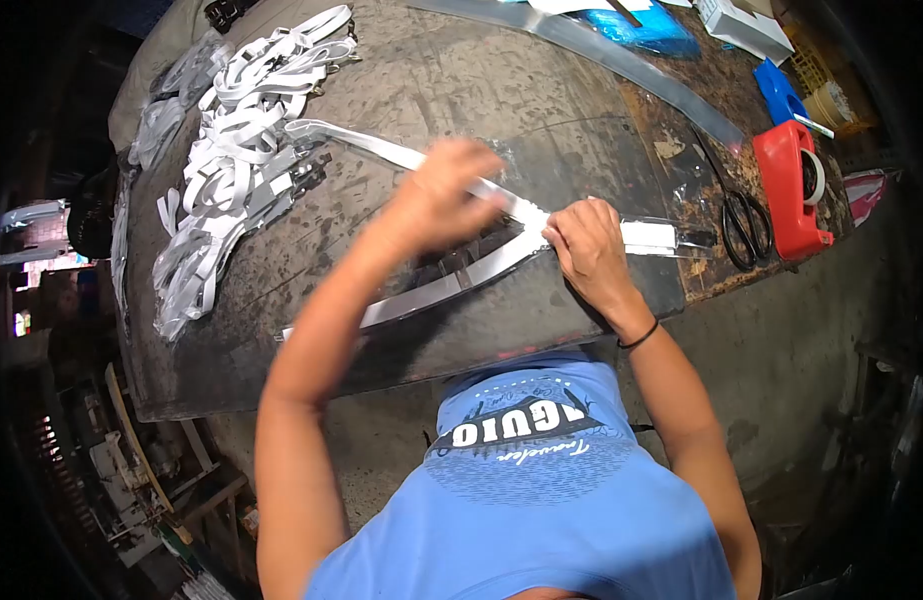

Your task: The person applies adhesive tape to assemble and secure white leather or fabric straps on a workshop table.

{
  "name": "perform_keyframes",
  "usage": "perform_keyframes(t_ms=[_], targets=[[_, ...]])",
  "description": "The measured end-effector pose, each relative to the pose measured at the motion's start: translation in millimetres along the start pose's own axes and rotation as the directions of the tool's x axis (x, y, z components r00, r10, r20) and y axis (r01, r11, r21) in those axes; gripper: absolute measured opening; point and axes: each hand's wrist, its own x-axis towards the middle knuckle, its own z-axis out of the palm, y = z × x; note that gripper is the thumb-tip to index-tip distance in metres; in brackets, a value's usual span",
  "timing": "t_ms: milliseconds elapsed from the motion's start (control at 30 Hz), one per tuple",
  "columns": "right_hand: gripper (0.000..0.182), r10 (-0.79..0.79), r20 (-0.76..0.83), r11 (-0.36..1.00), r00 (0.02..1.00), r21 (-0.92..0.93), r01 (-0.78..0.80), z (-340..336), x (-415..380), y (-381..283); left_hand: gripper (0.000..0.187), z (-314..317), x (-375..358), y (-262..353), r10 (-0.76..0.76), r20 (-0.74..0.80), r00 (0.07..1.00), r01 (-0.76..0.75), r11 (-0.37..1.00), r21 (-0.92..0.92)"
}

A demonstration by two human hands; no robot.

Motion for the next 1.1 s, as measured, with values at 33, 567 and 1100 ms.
perform_keyframes(t_ms=[33,567,1100], targets=[[0.011,0.006,0.010,1.000,1.000,-0.001,-0.006,0.0,0.0,0.0,0.044,14.1,-3.1,26.3,0.011,0.036,0.999,-0.007,0.996,-0.089],[0.011,-0.014,0.035,0.983,0.999,0.182,0.007,-8.3,11.1,12.7,0.010,80.7,-10.2,49.8,-0.099,-0.187,0.977,0.077,0.990,-0.122],[0.021,-0.077,-0.018,0.996,0.997,-0.054,0.076,-19.3,4.7,-3.4,0.012,87.0,-10.1,49.7,0.064,-0.282,0.957,-0.047,0.997,0.065]])
